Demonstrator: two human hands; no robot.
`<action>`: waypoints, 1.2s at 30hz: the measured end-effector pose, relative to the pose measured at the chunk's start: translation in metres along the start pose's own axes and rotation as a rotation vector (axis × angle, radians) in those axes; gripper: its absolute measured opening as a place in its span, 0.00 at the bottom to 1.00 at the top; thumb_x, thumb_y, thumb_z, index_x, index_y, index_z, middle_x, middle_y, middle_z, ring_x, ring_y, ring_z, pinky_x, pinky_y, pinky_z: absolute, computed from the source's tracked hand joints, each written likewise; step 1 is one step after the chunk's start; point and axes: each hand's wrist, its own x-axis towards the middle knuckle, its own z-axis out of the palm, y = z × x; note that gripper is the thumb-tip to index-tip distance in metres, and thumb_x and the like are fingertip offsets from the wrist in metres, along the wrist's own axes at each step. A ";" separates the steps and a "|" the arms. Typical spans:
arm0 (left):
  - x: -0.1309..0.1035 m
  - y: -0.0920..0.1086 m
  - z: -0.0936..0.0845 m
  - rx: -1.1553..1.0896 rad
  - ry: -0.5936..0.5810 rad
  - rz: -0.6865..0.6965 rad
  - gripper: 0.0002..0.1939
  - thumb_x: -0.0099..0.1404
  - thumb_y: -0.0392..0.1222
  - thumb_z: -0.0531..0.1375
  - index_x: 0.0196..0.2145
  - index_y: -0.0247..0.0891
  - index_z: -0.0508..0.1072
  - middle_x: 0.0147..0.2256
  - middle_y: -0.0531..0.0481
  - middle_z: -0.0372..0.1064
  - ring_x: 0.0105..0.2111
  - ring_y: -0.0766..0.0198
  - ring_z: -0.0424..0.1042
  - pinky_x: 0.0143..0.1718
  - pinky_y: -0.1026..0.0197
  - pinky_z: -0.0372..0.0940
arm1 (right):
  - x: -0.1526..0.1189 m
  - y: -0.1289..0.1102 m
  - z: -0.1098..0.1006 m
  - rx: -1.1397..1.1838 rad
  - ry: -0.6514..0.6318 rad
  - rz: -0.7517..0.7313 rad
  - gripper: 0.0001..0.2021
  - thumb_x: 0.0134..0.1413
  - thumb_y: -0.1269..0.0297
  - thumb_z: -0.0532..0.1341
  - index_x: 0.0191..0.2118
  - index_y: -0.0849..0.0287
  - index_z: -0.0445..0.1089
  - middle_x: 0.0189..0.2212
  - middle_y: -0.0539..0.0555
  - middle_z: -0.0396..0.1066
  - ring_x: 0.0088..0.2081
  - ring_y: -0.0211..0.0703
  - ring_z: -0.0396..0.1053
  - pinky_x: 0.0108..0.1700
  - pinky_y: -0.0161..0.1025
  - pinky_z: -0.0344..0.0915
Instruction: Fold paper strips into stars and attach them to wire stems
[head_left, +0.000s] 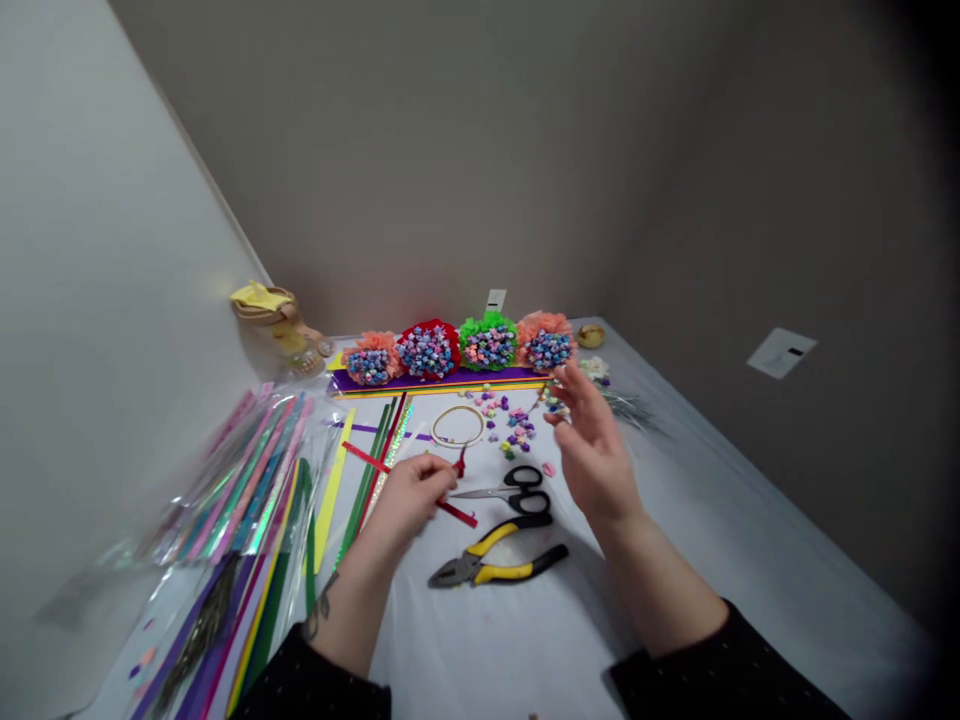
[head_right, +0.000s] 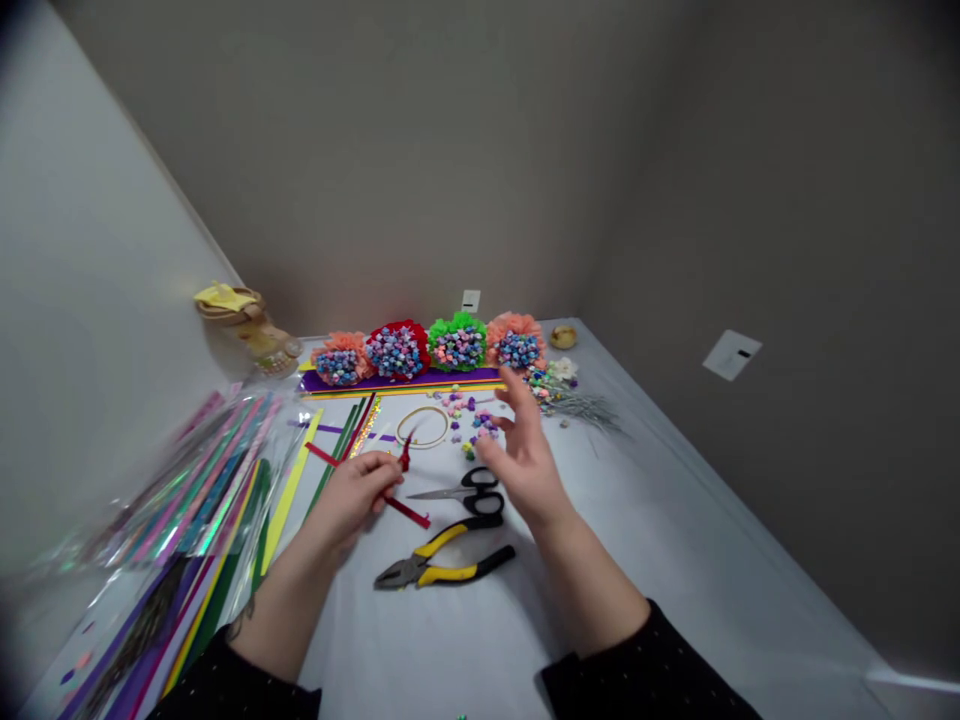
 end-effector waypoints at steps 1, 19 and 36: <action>0.002 0.001 -0.002 -0.115 0.044 -0.007 0.06 0.48 0.39 0.63 0.22 0.33 0.72 0.16 0.56 0.62 0.14 0.75 0.54 0.14 0.71 0.46 | -0.002 -0.004 0.001 -0.112 -0.125 -0.060 0.21 0.51 0.62 0.60 0.53 0.51 0.64 0.57 0.57 0.60 0.54 0.50 0.60 0.48 0.44 0.61; 0.002 0.008 -0.006 -0.562 0.087 -0.047 0.14 0.44 0.40 0.66 0.28 0.33 0.67 0.22 0.55 0.65 0.19 0.77 0.59 0.14 0.75 0.48 | -0.042 -0.046 -0.070 -1.049 -0.951 0.061 0.15 0.42 0.76 0.58 0.39 0.58 0.68 0.38 0.58 0.70 0.39 0.47 0.67 0.40 0.39 0.64; -0.009 0.003 0.014 -0.145 -0.015 0.131 0.07 0.51 0.40 0.61 0.24 0.32 0.72 0.19 0.55 0.64 0.16 0.74 0.57 0.17 0.70 0.52 | -0.017 -0.027 0.012 -0.666 -0.563 0.125 0.04 0.51 0.64 0.59 0.31 0.57 0.70 0.29 0.53 0.72 0.30 0.42 0.68 0.34 0.38 0.64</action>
